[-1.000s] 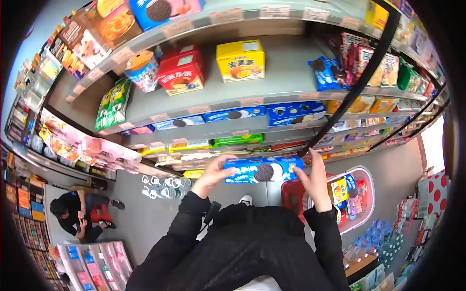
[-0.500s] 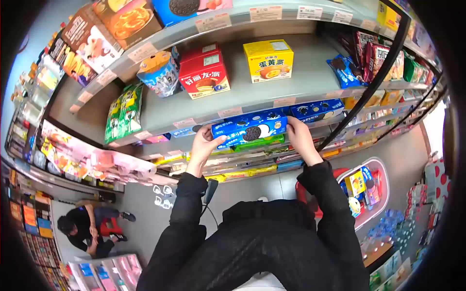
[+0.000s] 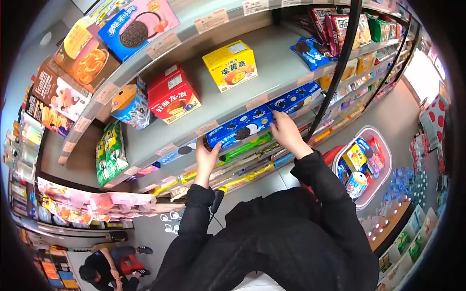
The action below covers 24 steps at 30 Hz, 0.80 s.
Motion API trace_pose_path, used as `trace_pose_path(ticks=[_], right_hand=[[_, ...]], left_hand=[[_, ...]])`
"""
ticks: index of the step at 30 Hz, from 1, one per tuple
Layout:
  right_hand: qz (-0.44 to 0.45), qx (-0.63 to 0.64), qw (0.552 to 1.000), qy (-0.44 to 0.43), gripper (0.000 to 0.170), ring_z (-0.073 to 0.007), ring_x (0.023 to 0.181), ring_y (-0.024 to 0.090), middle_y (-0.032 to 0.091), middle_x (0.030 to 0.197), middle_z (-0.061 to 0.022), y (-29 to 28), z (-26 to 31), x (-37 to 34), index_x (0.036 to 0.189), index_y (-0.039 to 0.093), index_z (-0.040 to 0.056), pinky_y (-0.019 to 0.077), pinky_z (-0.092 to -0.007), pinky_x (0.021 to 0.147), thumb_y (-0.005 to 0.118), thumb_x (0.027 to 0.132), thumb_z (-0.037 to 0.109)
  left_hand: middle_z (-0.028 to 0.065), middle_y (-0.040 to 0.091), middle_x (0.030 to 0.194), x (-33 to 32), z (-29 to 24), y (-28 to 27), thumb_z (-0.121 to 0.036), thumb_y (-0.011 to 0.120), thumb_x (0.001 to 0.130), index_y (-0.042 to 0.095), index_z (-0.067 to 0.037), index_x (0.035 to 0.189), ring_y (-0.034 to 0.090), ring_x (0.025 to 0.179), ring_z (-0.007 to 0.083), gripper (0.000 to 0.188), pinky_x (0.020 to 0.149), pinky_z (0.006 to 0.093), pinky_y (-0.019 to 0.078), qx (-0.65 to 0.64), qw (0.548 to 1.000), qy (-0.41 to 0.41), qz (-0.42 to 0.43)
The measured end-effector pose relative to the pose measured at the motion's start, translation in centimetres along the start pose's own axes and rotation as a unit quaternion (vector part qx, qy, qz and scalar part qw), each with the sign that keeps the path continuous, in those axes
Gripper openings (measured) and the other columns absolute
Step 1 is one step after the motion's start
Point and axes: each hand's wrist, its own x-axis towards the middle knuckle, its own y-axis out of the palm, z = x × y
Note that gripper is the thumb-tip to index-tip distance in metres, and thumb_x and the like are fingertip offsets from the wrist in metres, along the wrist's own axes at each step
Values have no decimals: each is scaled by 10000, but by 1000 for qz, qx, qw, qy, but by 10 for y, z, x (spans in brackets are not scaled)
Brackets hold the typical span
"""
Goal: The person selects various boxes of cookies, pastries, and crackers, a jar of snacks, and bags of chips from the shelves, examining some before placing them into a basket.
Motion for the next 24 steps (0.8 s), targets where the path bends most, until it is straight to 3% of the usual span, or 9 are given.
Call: trace_pose_path(ticks=[3,7,12,16,19,22,24], right_hand=[[-17,-6,1000,1,348,-380,850,497,497,906,-230,-9,6,-5,1037,469,-61,419,-407,751,534,705,22],[5,22,999,24,382,-384,859,493,484,939,-236,-9,1,-7,1062,447,-75,416,-401,764,536,702,15],[-4,22,1000,0,436,-390,878,487,488,932,-260,1,-5,-6,1096,395,-109,411,-401,779,531,702,19],[35,43,998,26,435,-394,910,479,485,952,-275,3,-10,-6,1093,386,-122,402,-408,797,521,703,17],[13,69,997,-28,436,-399,935,470,483,975,-279,2,-11,-15,1098,388,-111,394,-410,814,518,702,17],[28,70,994,-76,423,-382,967,472,491,1011,-250,-8,-18,-32,1100,430,-62,393,-397,835,519,698,32],[156,83,984,-4,365,-333,962,504,520,1012,-211,-25,-23,-50,1080,483,-30,404,-371,831,518,739,95]], left_hand=[[167,484,1088,2,10,5,-32,630,719,287,58,1230,520,944,199,622,800,291,445,-15,999,-8,28],[175,445,1139,1,16,12,3,609,713,237,68,1261,496,987,199,665,830,295,431,-2,999,-11,33],[189,406,1193,3,34,23,26,591,696,162,103,1281,450,1064,196,729,905,282,368,24,998,43,27],[257,402,1205,-5,20,27,-79,625,688,247,122,1242,410,1135,288,699,943,318,321,11,999,43,11],[276,297,1290,-10,8,21,-138,606,711,209,114,1265,319,1209,308,727,986,327,261,131,991,-10,23],[224,342,1268,-26,7,26,-120,581,728,274,52,1263,335,1184,309,640,978,362,266,149,985,75,-49],[176,387,1220,-46,-16,36,-56,531,750,334,3,1234,378,1135,271,526,956,365,292,163,975,117,-94]])
